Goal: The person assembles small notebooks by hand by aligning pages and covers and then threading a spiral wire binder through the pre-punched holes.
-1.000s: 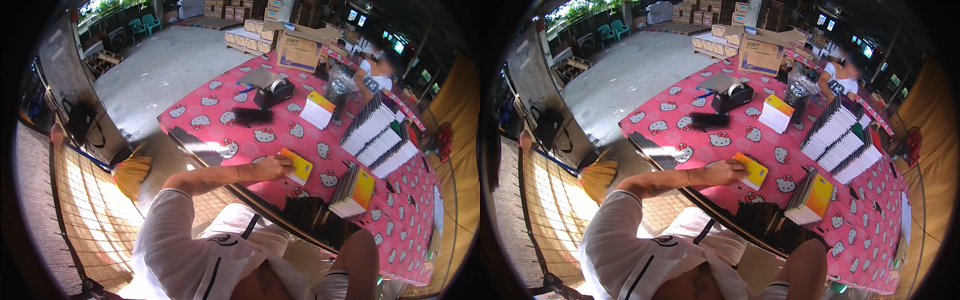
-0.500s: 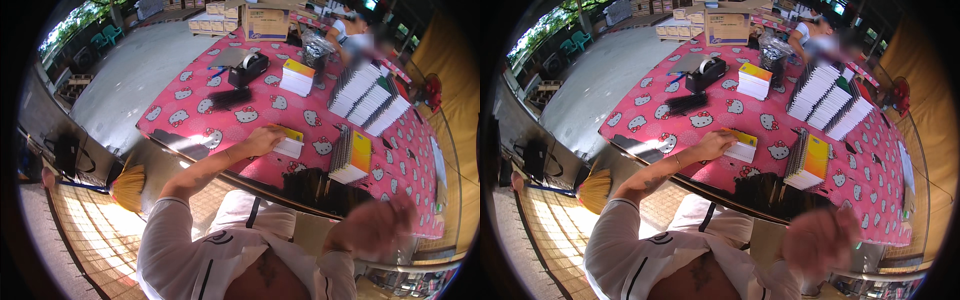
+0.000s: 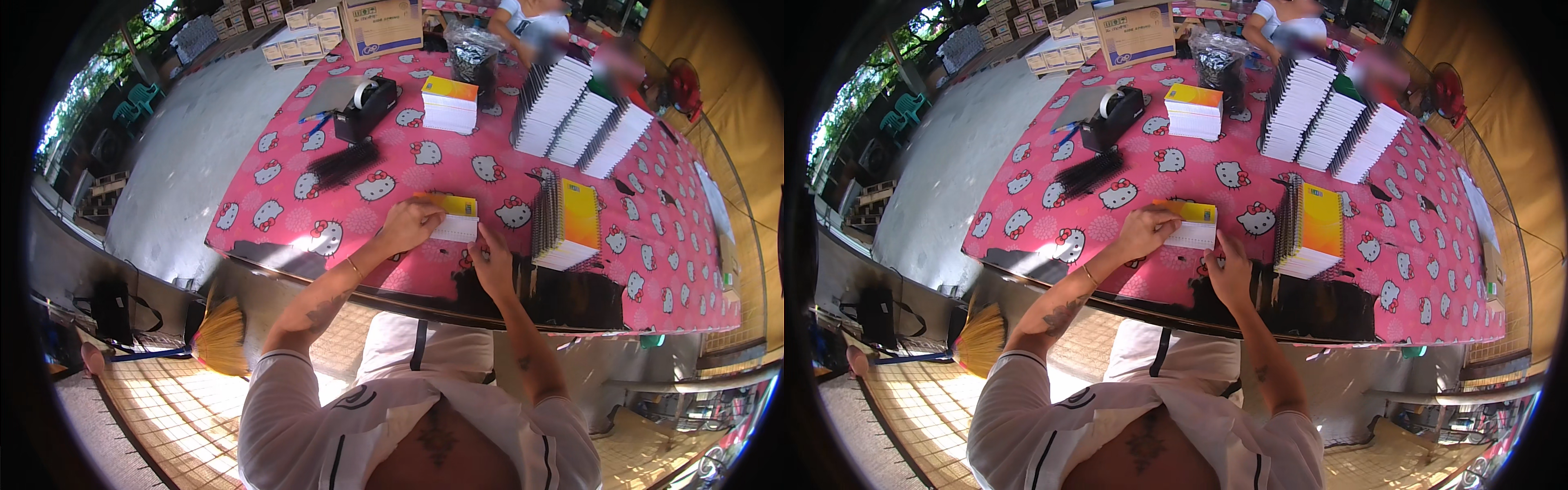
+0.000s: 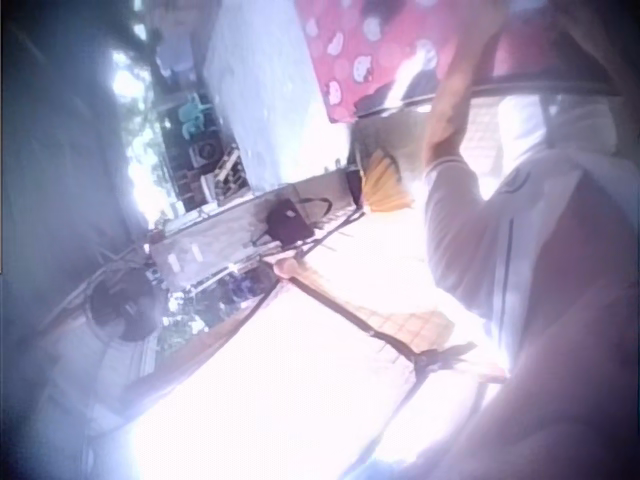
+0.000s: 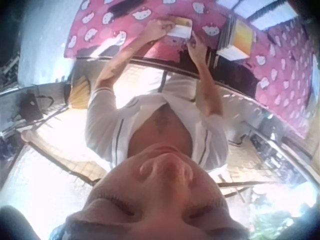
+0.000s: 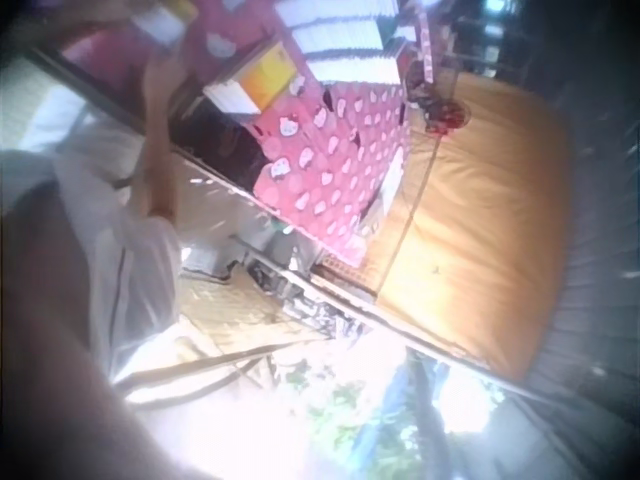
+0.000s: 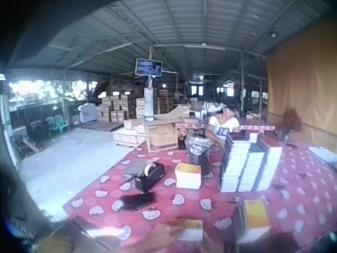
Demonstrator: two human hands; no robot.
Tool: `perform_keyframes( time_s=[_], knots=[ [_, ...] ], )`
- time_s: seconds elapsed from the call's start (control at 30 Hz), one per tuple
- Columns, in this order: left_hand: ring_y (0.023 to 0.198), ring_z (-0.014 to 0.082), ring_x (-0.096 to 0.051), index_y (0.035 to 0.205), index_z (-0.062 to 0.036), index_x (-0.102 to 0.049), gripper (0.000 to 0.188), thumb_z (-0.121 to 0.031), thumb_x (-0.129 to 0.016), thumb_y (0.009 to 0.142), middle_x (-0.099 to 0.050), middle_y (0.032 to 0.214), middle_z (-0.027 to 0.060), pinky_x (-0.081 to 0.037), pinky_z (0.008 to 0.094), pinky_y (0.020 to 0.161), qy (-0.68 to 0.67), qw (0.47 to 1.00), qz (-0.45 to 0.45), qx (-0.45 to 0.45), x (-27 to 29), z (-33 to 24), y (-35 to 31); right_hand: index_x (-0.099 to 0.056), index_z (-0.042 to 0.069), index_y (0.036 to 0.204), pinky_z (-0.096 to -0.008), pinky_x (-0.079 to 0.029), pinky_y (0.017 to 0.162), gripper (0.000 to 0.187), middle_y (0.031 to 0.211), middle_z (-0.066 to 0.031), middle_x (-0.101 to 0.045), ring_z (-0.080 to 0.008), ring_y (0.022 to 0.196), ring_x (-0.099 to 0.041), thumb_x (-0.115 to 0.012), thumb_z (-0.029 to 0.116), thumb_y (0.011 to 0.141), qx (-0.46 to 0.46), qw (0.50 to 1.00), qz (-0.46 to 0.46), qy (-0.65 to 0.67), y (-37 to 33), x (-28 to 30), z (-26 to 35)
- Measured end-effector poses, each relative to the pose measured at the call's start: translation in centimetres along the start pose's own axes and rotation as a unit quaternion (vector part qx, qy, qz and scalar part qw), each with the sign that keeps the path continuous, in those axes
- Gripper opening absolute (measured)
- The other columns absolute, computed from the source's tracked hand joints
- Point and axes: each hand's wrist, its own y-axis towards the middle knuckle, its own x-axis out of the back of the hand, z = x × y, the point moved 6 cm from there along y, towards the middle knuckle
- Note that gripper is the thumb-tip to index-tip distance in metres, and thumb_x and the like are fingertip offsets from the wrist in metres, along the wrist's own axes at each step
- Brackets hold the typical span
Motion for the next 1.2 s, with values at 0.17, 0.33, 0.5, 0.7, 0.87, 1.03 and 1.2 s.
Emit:
perform_keyframes(
  time_s=[0.17,0.33,0.5,0.7,0.87,1.03,1.2],
  knots=[
    [0.080,0.0341,-0.070,0.104,-0.0068,-0.072,0.020,-0.020,-0.064,0.092,-0.072,0.095,0.0169,-0.055,0.0426,0.071,-0.012,0.999,-0.039,0.007,0.2,0.0,0.1,-0.063,0.003,0.127,-0.0432,-0.053,0.087,0.046,0.120,-0.0178,-0.065,-0.0345,0.109,-0.064,-0.072,0.015,0.083,-0.019,0.999,0.003,-0.026,-0.1,-0.2,0.9],
    [0.082,0.0341,-0.071,0.106,-0.0068,-0.071,0.020,-0.021,-0.064,0.093,-0.071,0.095,0.0171,-0.055,0.0427,0.070,-0.021,0.999,-0.044,0.019,0.3,0.0,0.2,-0.065,0.005,0.124,-0.0426,-0.050,0.092,0.043,0.121,-0.0153,-0.064,-0.0329,0.113,-0.062,-0.070,0.013,0.083,0.007,1.000,-0.005,-0.028,0.9,0.3,2.0],
    [0.085,0.0347,-0.069,0.111,-0.0063,-0.067,0.022,-0.014,-0.063,0.091,-0.071,0.095,0.0151,-0.055,0.0442,0.068,0.002,0.995,-0.087,-0.046,0.8,-1.5,-0.3,-0.052,0.003,0.138,-0.0372,-0.045,0.101,0.056,0.118,-0.0129,-0.064,-0.0274,0.110,-0.062,-0.069,0.008,0.085,-0.102,0.966,0.032,0.235,2.9,-0.5,1.3],
    [0.085,0.0332,-0.066,0.112,-0.0066,-0.066,0.031,0.000,-0.063,0.082,-0.067,0.093,0.0130,-0.054,0.0451,0.076,0.122,0.977,-0.102,-0.141,5.7,-8.6,-1.2,-0.046,0.002,0.140,-0.0326,-0.043,0.103,0.056,0.111,-0.0107,-0.067,-0.0168,0.112,-0.060,-0.067,-0.001,0.089,0.066,0.986,-0.063,0.138,3.6,4.5,9.0],
    [0.089,0.0350,-0.067,0.106,-0.0057,-0.070,0.021,-0.012,-0.070,0.087,-0.069,0.095,0.0142,-0.054,0.0448,0.079,-0.033,0.990,0.006,-0.136,2.7,-7.1,-1.6,-0.062,0.000,0.114,-0.0293,-0.052,0.085,0.025,0.104,-0.0108,-0.068,-0.0147,0.095,-0.065,-0.069,-0.001,0.090,-0.057,0.956,0.085,0.275,-3.4,2.9,2.5],
    [0.092,0.0312,-0.066,0.098,-0.0029,-0.068,0.015,-0.014,-0.064,0.088,-0.066,0.094,0.0149,-0.054,0.0430,0.079,0.291,0.945,-0.136,0.053,7.6,12.8,2.8,-0.065,0.000,0.103,-0.0283,-0.051,0.083,0.014,0.102,-0.0110,-0.068,-0.0163,0.093,-0.065,-0.069,-0.001,0.089,-0.001,0.961,0.050,0.274,-2.8,2.9,5.9],
    [0.094,0.0308,-0.063,0.094,-0.0052,-0.065,0.011,-0.013,-0.059,0.089,-0.062,0.096,0.0127,-0.054,0.0430,0.080,0.419,0.901,-0.109,0.023,5.2,13.0,3.4,-0.055,0.003,0.114,-0.0291,-0.050,0.086,0.030,0.104,-0.0125,-0.066,-0.0200,0.096,-0.064,-0.067,-0.003,0.087,0.051,0.977,0.052,0.202,-2.5,1.5,5.2]
  ],
)
